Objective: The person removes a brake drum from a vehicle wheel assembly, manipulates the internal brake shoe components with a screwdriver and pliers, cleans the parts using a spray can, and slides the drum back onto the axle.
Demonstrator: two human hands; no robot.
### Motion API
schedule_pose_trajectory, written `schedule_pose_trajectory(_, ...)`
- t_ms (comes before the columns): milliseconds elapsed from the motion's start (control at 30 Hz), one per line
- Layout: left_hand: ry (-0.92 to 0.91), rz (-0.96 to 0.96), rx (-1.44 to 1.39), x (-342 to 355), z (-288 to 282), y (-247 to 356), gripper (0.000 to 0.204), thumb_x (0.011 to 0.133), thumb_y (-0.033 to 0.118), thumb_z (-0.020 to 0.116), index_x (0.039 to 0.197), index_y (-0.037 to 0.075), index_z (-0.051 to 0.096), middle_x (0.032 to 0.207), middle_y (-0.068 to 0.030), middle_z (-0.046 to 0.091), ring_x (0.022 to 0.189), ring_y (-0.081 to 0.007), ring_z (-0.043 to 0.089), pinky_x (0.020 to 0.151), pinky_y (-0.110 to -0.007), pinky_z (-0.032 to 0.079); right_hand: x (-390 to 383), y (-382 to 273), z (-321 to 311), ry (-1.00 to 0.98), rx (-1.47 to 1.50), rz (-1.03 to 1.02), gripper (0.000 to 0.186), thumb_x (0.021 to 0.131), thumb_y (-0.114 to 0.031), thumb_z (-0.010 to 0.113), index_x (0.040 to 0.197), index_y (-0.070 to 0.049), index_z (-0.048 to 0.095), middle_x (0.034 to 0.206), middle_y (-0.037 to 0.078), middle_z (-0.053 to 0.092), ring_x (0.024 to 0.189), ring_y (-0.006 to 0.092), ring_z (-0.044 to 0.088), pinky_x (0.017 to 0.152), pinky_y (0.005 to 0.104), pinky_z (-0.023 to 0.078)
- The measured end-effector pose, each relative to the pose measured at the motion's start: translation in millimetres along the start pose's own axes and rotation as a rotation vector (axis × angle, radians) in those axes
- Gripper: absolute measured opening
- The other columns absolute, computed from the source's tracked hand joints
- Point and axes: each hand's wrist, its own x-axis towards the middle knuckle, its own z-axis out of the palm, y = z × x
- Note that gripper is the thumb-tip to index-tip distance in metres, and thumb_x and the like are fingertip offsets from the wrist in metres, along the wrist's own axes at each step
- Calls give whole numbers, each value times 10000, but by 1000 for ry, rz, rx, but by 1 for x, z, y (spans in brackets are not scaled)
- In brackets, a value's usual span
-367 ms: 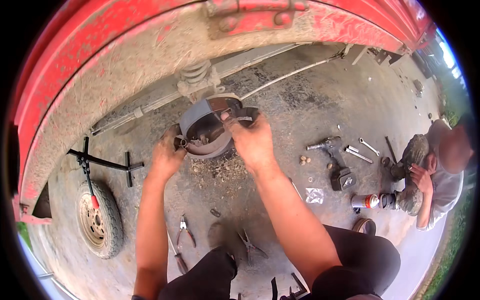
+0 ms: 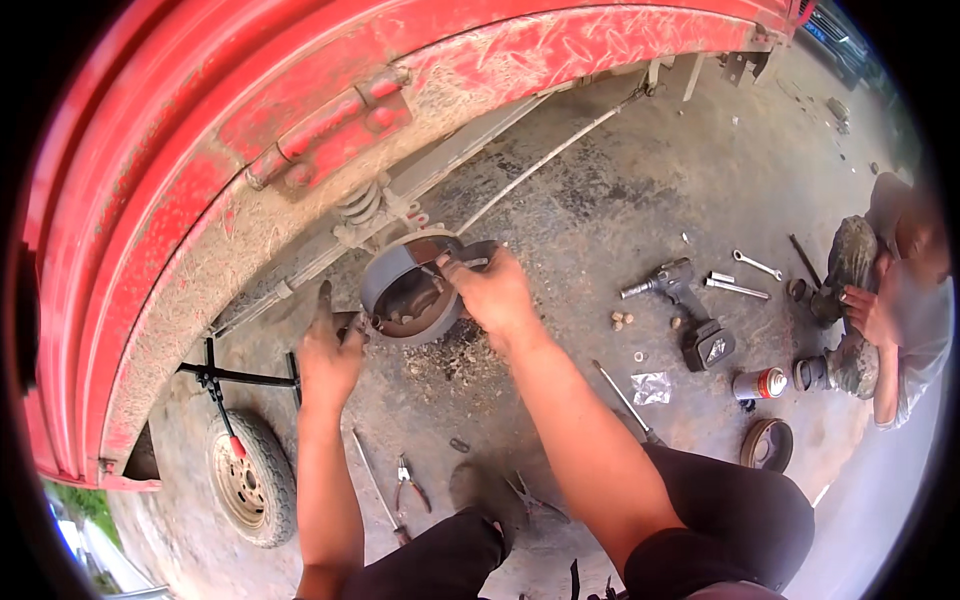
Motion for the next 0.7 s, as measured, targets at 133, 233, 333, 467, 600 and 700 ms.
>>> schedule_pose_trajectory(133,90,270,260,10,-5,26,665,884,270,766,1451,26,518,1209,-226,692,1101,-389,672,963,-471,534,15,6,-7,-27,-2,-88,299,913,-151,783,1076,36,615,895,105,711,760,165,678,625,310,549)
schedule_pose_trajectory(233,116,527,479,31,13,31,666,883,290,771,1444,23,529,1365,-239,590,1268,-432,549,1063,-508,458,16,8,-7,-68,90,-60,283,917,-123,768,1098,50,637,920,111,714,805,167,677,676,307,553)
schedule_pose_trajectory(333,4,524,596,55,30,29,634,919,312,729,1441,21,519,1358,-244,597,1240,-446,576,1032,-515,483,23,13,-15,-126,101,-88,284,932,-123,754,1124,60,653,954,104,718,834,163,669,726,309,555)
schedule_pose_trajectory(467,-46,391,641,59,44,42,609,950,342,688,1453,63,490,1267,-241,632,1115,-436,655,898,-522,554,25,24,-18,-84,143,-59,292,947,-159,750,1126,54,660,971,90,718,843,160,670,714,310,553)
schedule_pose_trajectory(600,-60,282,753,54,51,58,608,948,356,684,1459,102,476,1230,-225,628,1038,-433,687,815,-523,579,29,31,-21,-95,128,-17,310,972,-190,726,1156,51,664,974,82,725,818,156,675,648,316,557)
schedule_pose_trajectory(700,-134,332,759,62,52,60,693,957,313,664,1556,121,373,1310,-245,572,1138,-458,639,923,-510,552,42,32,-29,-156,174,51,302,995,-205,695,1159,48,677,973,87,733,779,152,676,602,312,556)
